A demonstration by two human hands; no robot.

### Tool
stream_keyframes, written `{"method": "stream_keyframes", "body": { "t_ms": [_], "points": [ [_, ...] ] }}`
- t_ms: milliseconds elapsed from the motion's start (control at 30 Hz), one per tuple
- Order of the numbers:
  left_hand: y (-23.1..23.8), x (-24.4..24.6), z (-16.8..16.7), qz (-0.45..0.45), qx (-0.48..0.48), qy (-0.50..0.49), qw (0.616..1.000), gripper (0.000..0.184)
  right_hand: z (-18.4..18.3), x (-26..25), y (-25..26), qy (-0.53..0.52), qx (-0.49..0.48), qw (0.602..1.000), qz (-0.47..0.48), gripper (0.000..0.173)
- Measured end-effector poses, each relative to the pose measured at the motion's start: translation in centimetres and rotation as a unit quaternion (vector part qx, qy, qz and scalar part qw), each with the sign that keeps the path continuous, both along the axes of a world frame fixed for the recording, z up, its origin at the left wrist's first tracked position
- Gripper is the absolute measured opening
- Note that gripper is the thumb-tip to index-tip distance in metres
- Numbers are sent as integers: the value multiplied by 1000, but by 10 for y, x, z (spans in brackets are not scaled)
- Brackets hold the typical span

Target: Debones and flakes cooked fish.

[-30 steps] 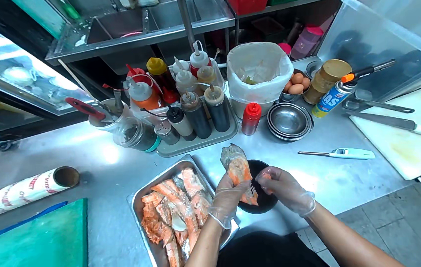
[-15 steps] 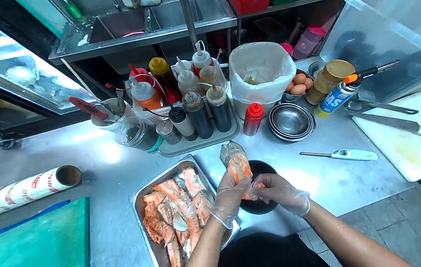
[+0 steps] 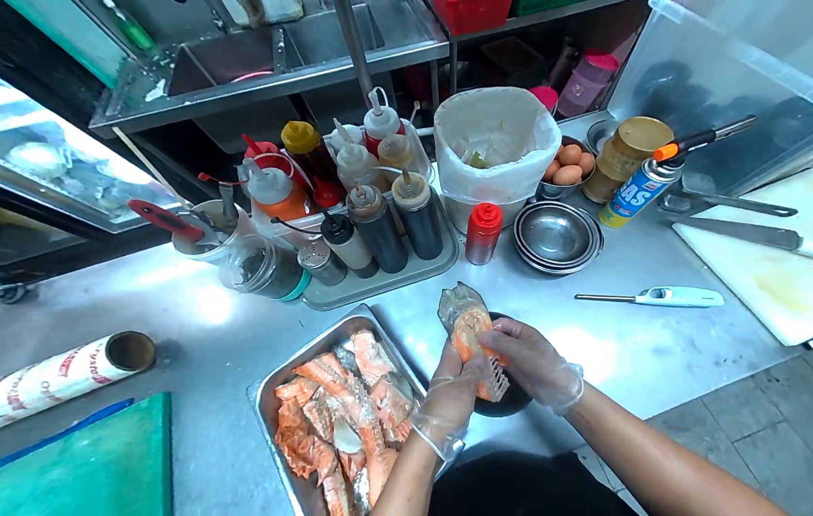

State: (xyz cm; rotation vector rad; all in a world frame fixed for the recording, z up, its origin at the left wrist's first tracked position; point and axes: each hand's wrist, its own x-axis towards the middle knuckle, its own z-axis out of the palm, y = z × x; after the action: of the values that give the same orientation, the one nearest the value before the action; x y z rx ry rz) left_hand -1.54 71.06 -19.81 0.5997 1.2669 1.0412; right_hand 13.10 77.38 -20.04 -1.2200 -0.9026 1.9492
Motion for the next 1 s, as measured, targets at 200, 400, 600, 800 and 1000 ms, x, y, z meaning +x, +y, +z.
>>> {"method": "stream_keyframes", "body": {
  "t_ms": [200,400,600,800,1000],
  "points": [
    [-3,15,-7,90,6,4,996,42,-9,-5,-8,-34,12,999,-11,15],
    [-8,25,-12,120,15,3,993,37,-11,-4,-17,-46,0,999,-14,14],
    [-7,27,-14,122,17,-2,992,41,-8,-4,-18,-55,-1,998,-23,13],
    [-2,15,-5,134,8,-12,991,39,-6,9,-13,-36,10,999,-30,15],
    [-2,3,0,63,19,-8,998,45,-6,17,-7,22,28,998,58,31]
  ]
}}
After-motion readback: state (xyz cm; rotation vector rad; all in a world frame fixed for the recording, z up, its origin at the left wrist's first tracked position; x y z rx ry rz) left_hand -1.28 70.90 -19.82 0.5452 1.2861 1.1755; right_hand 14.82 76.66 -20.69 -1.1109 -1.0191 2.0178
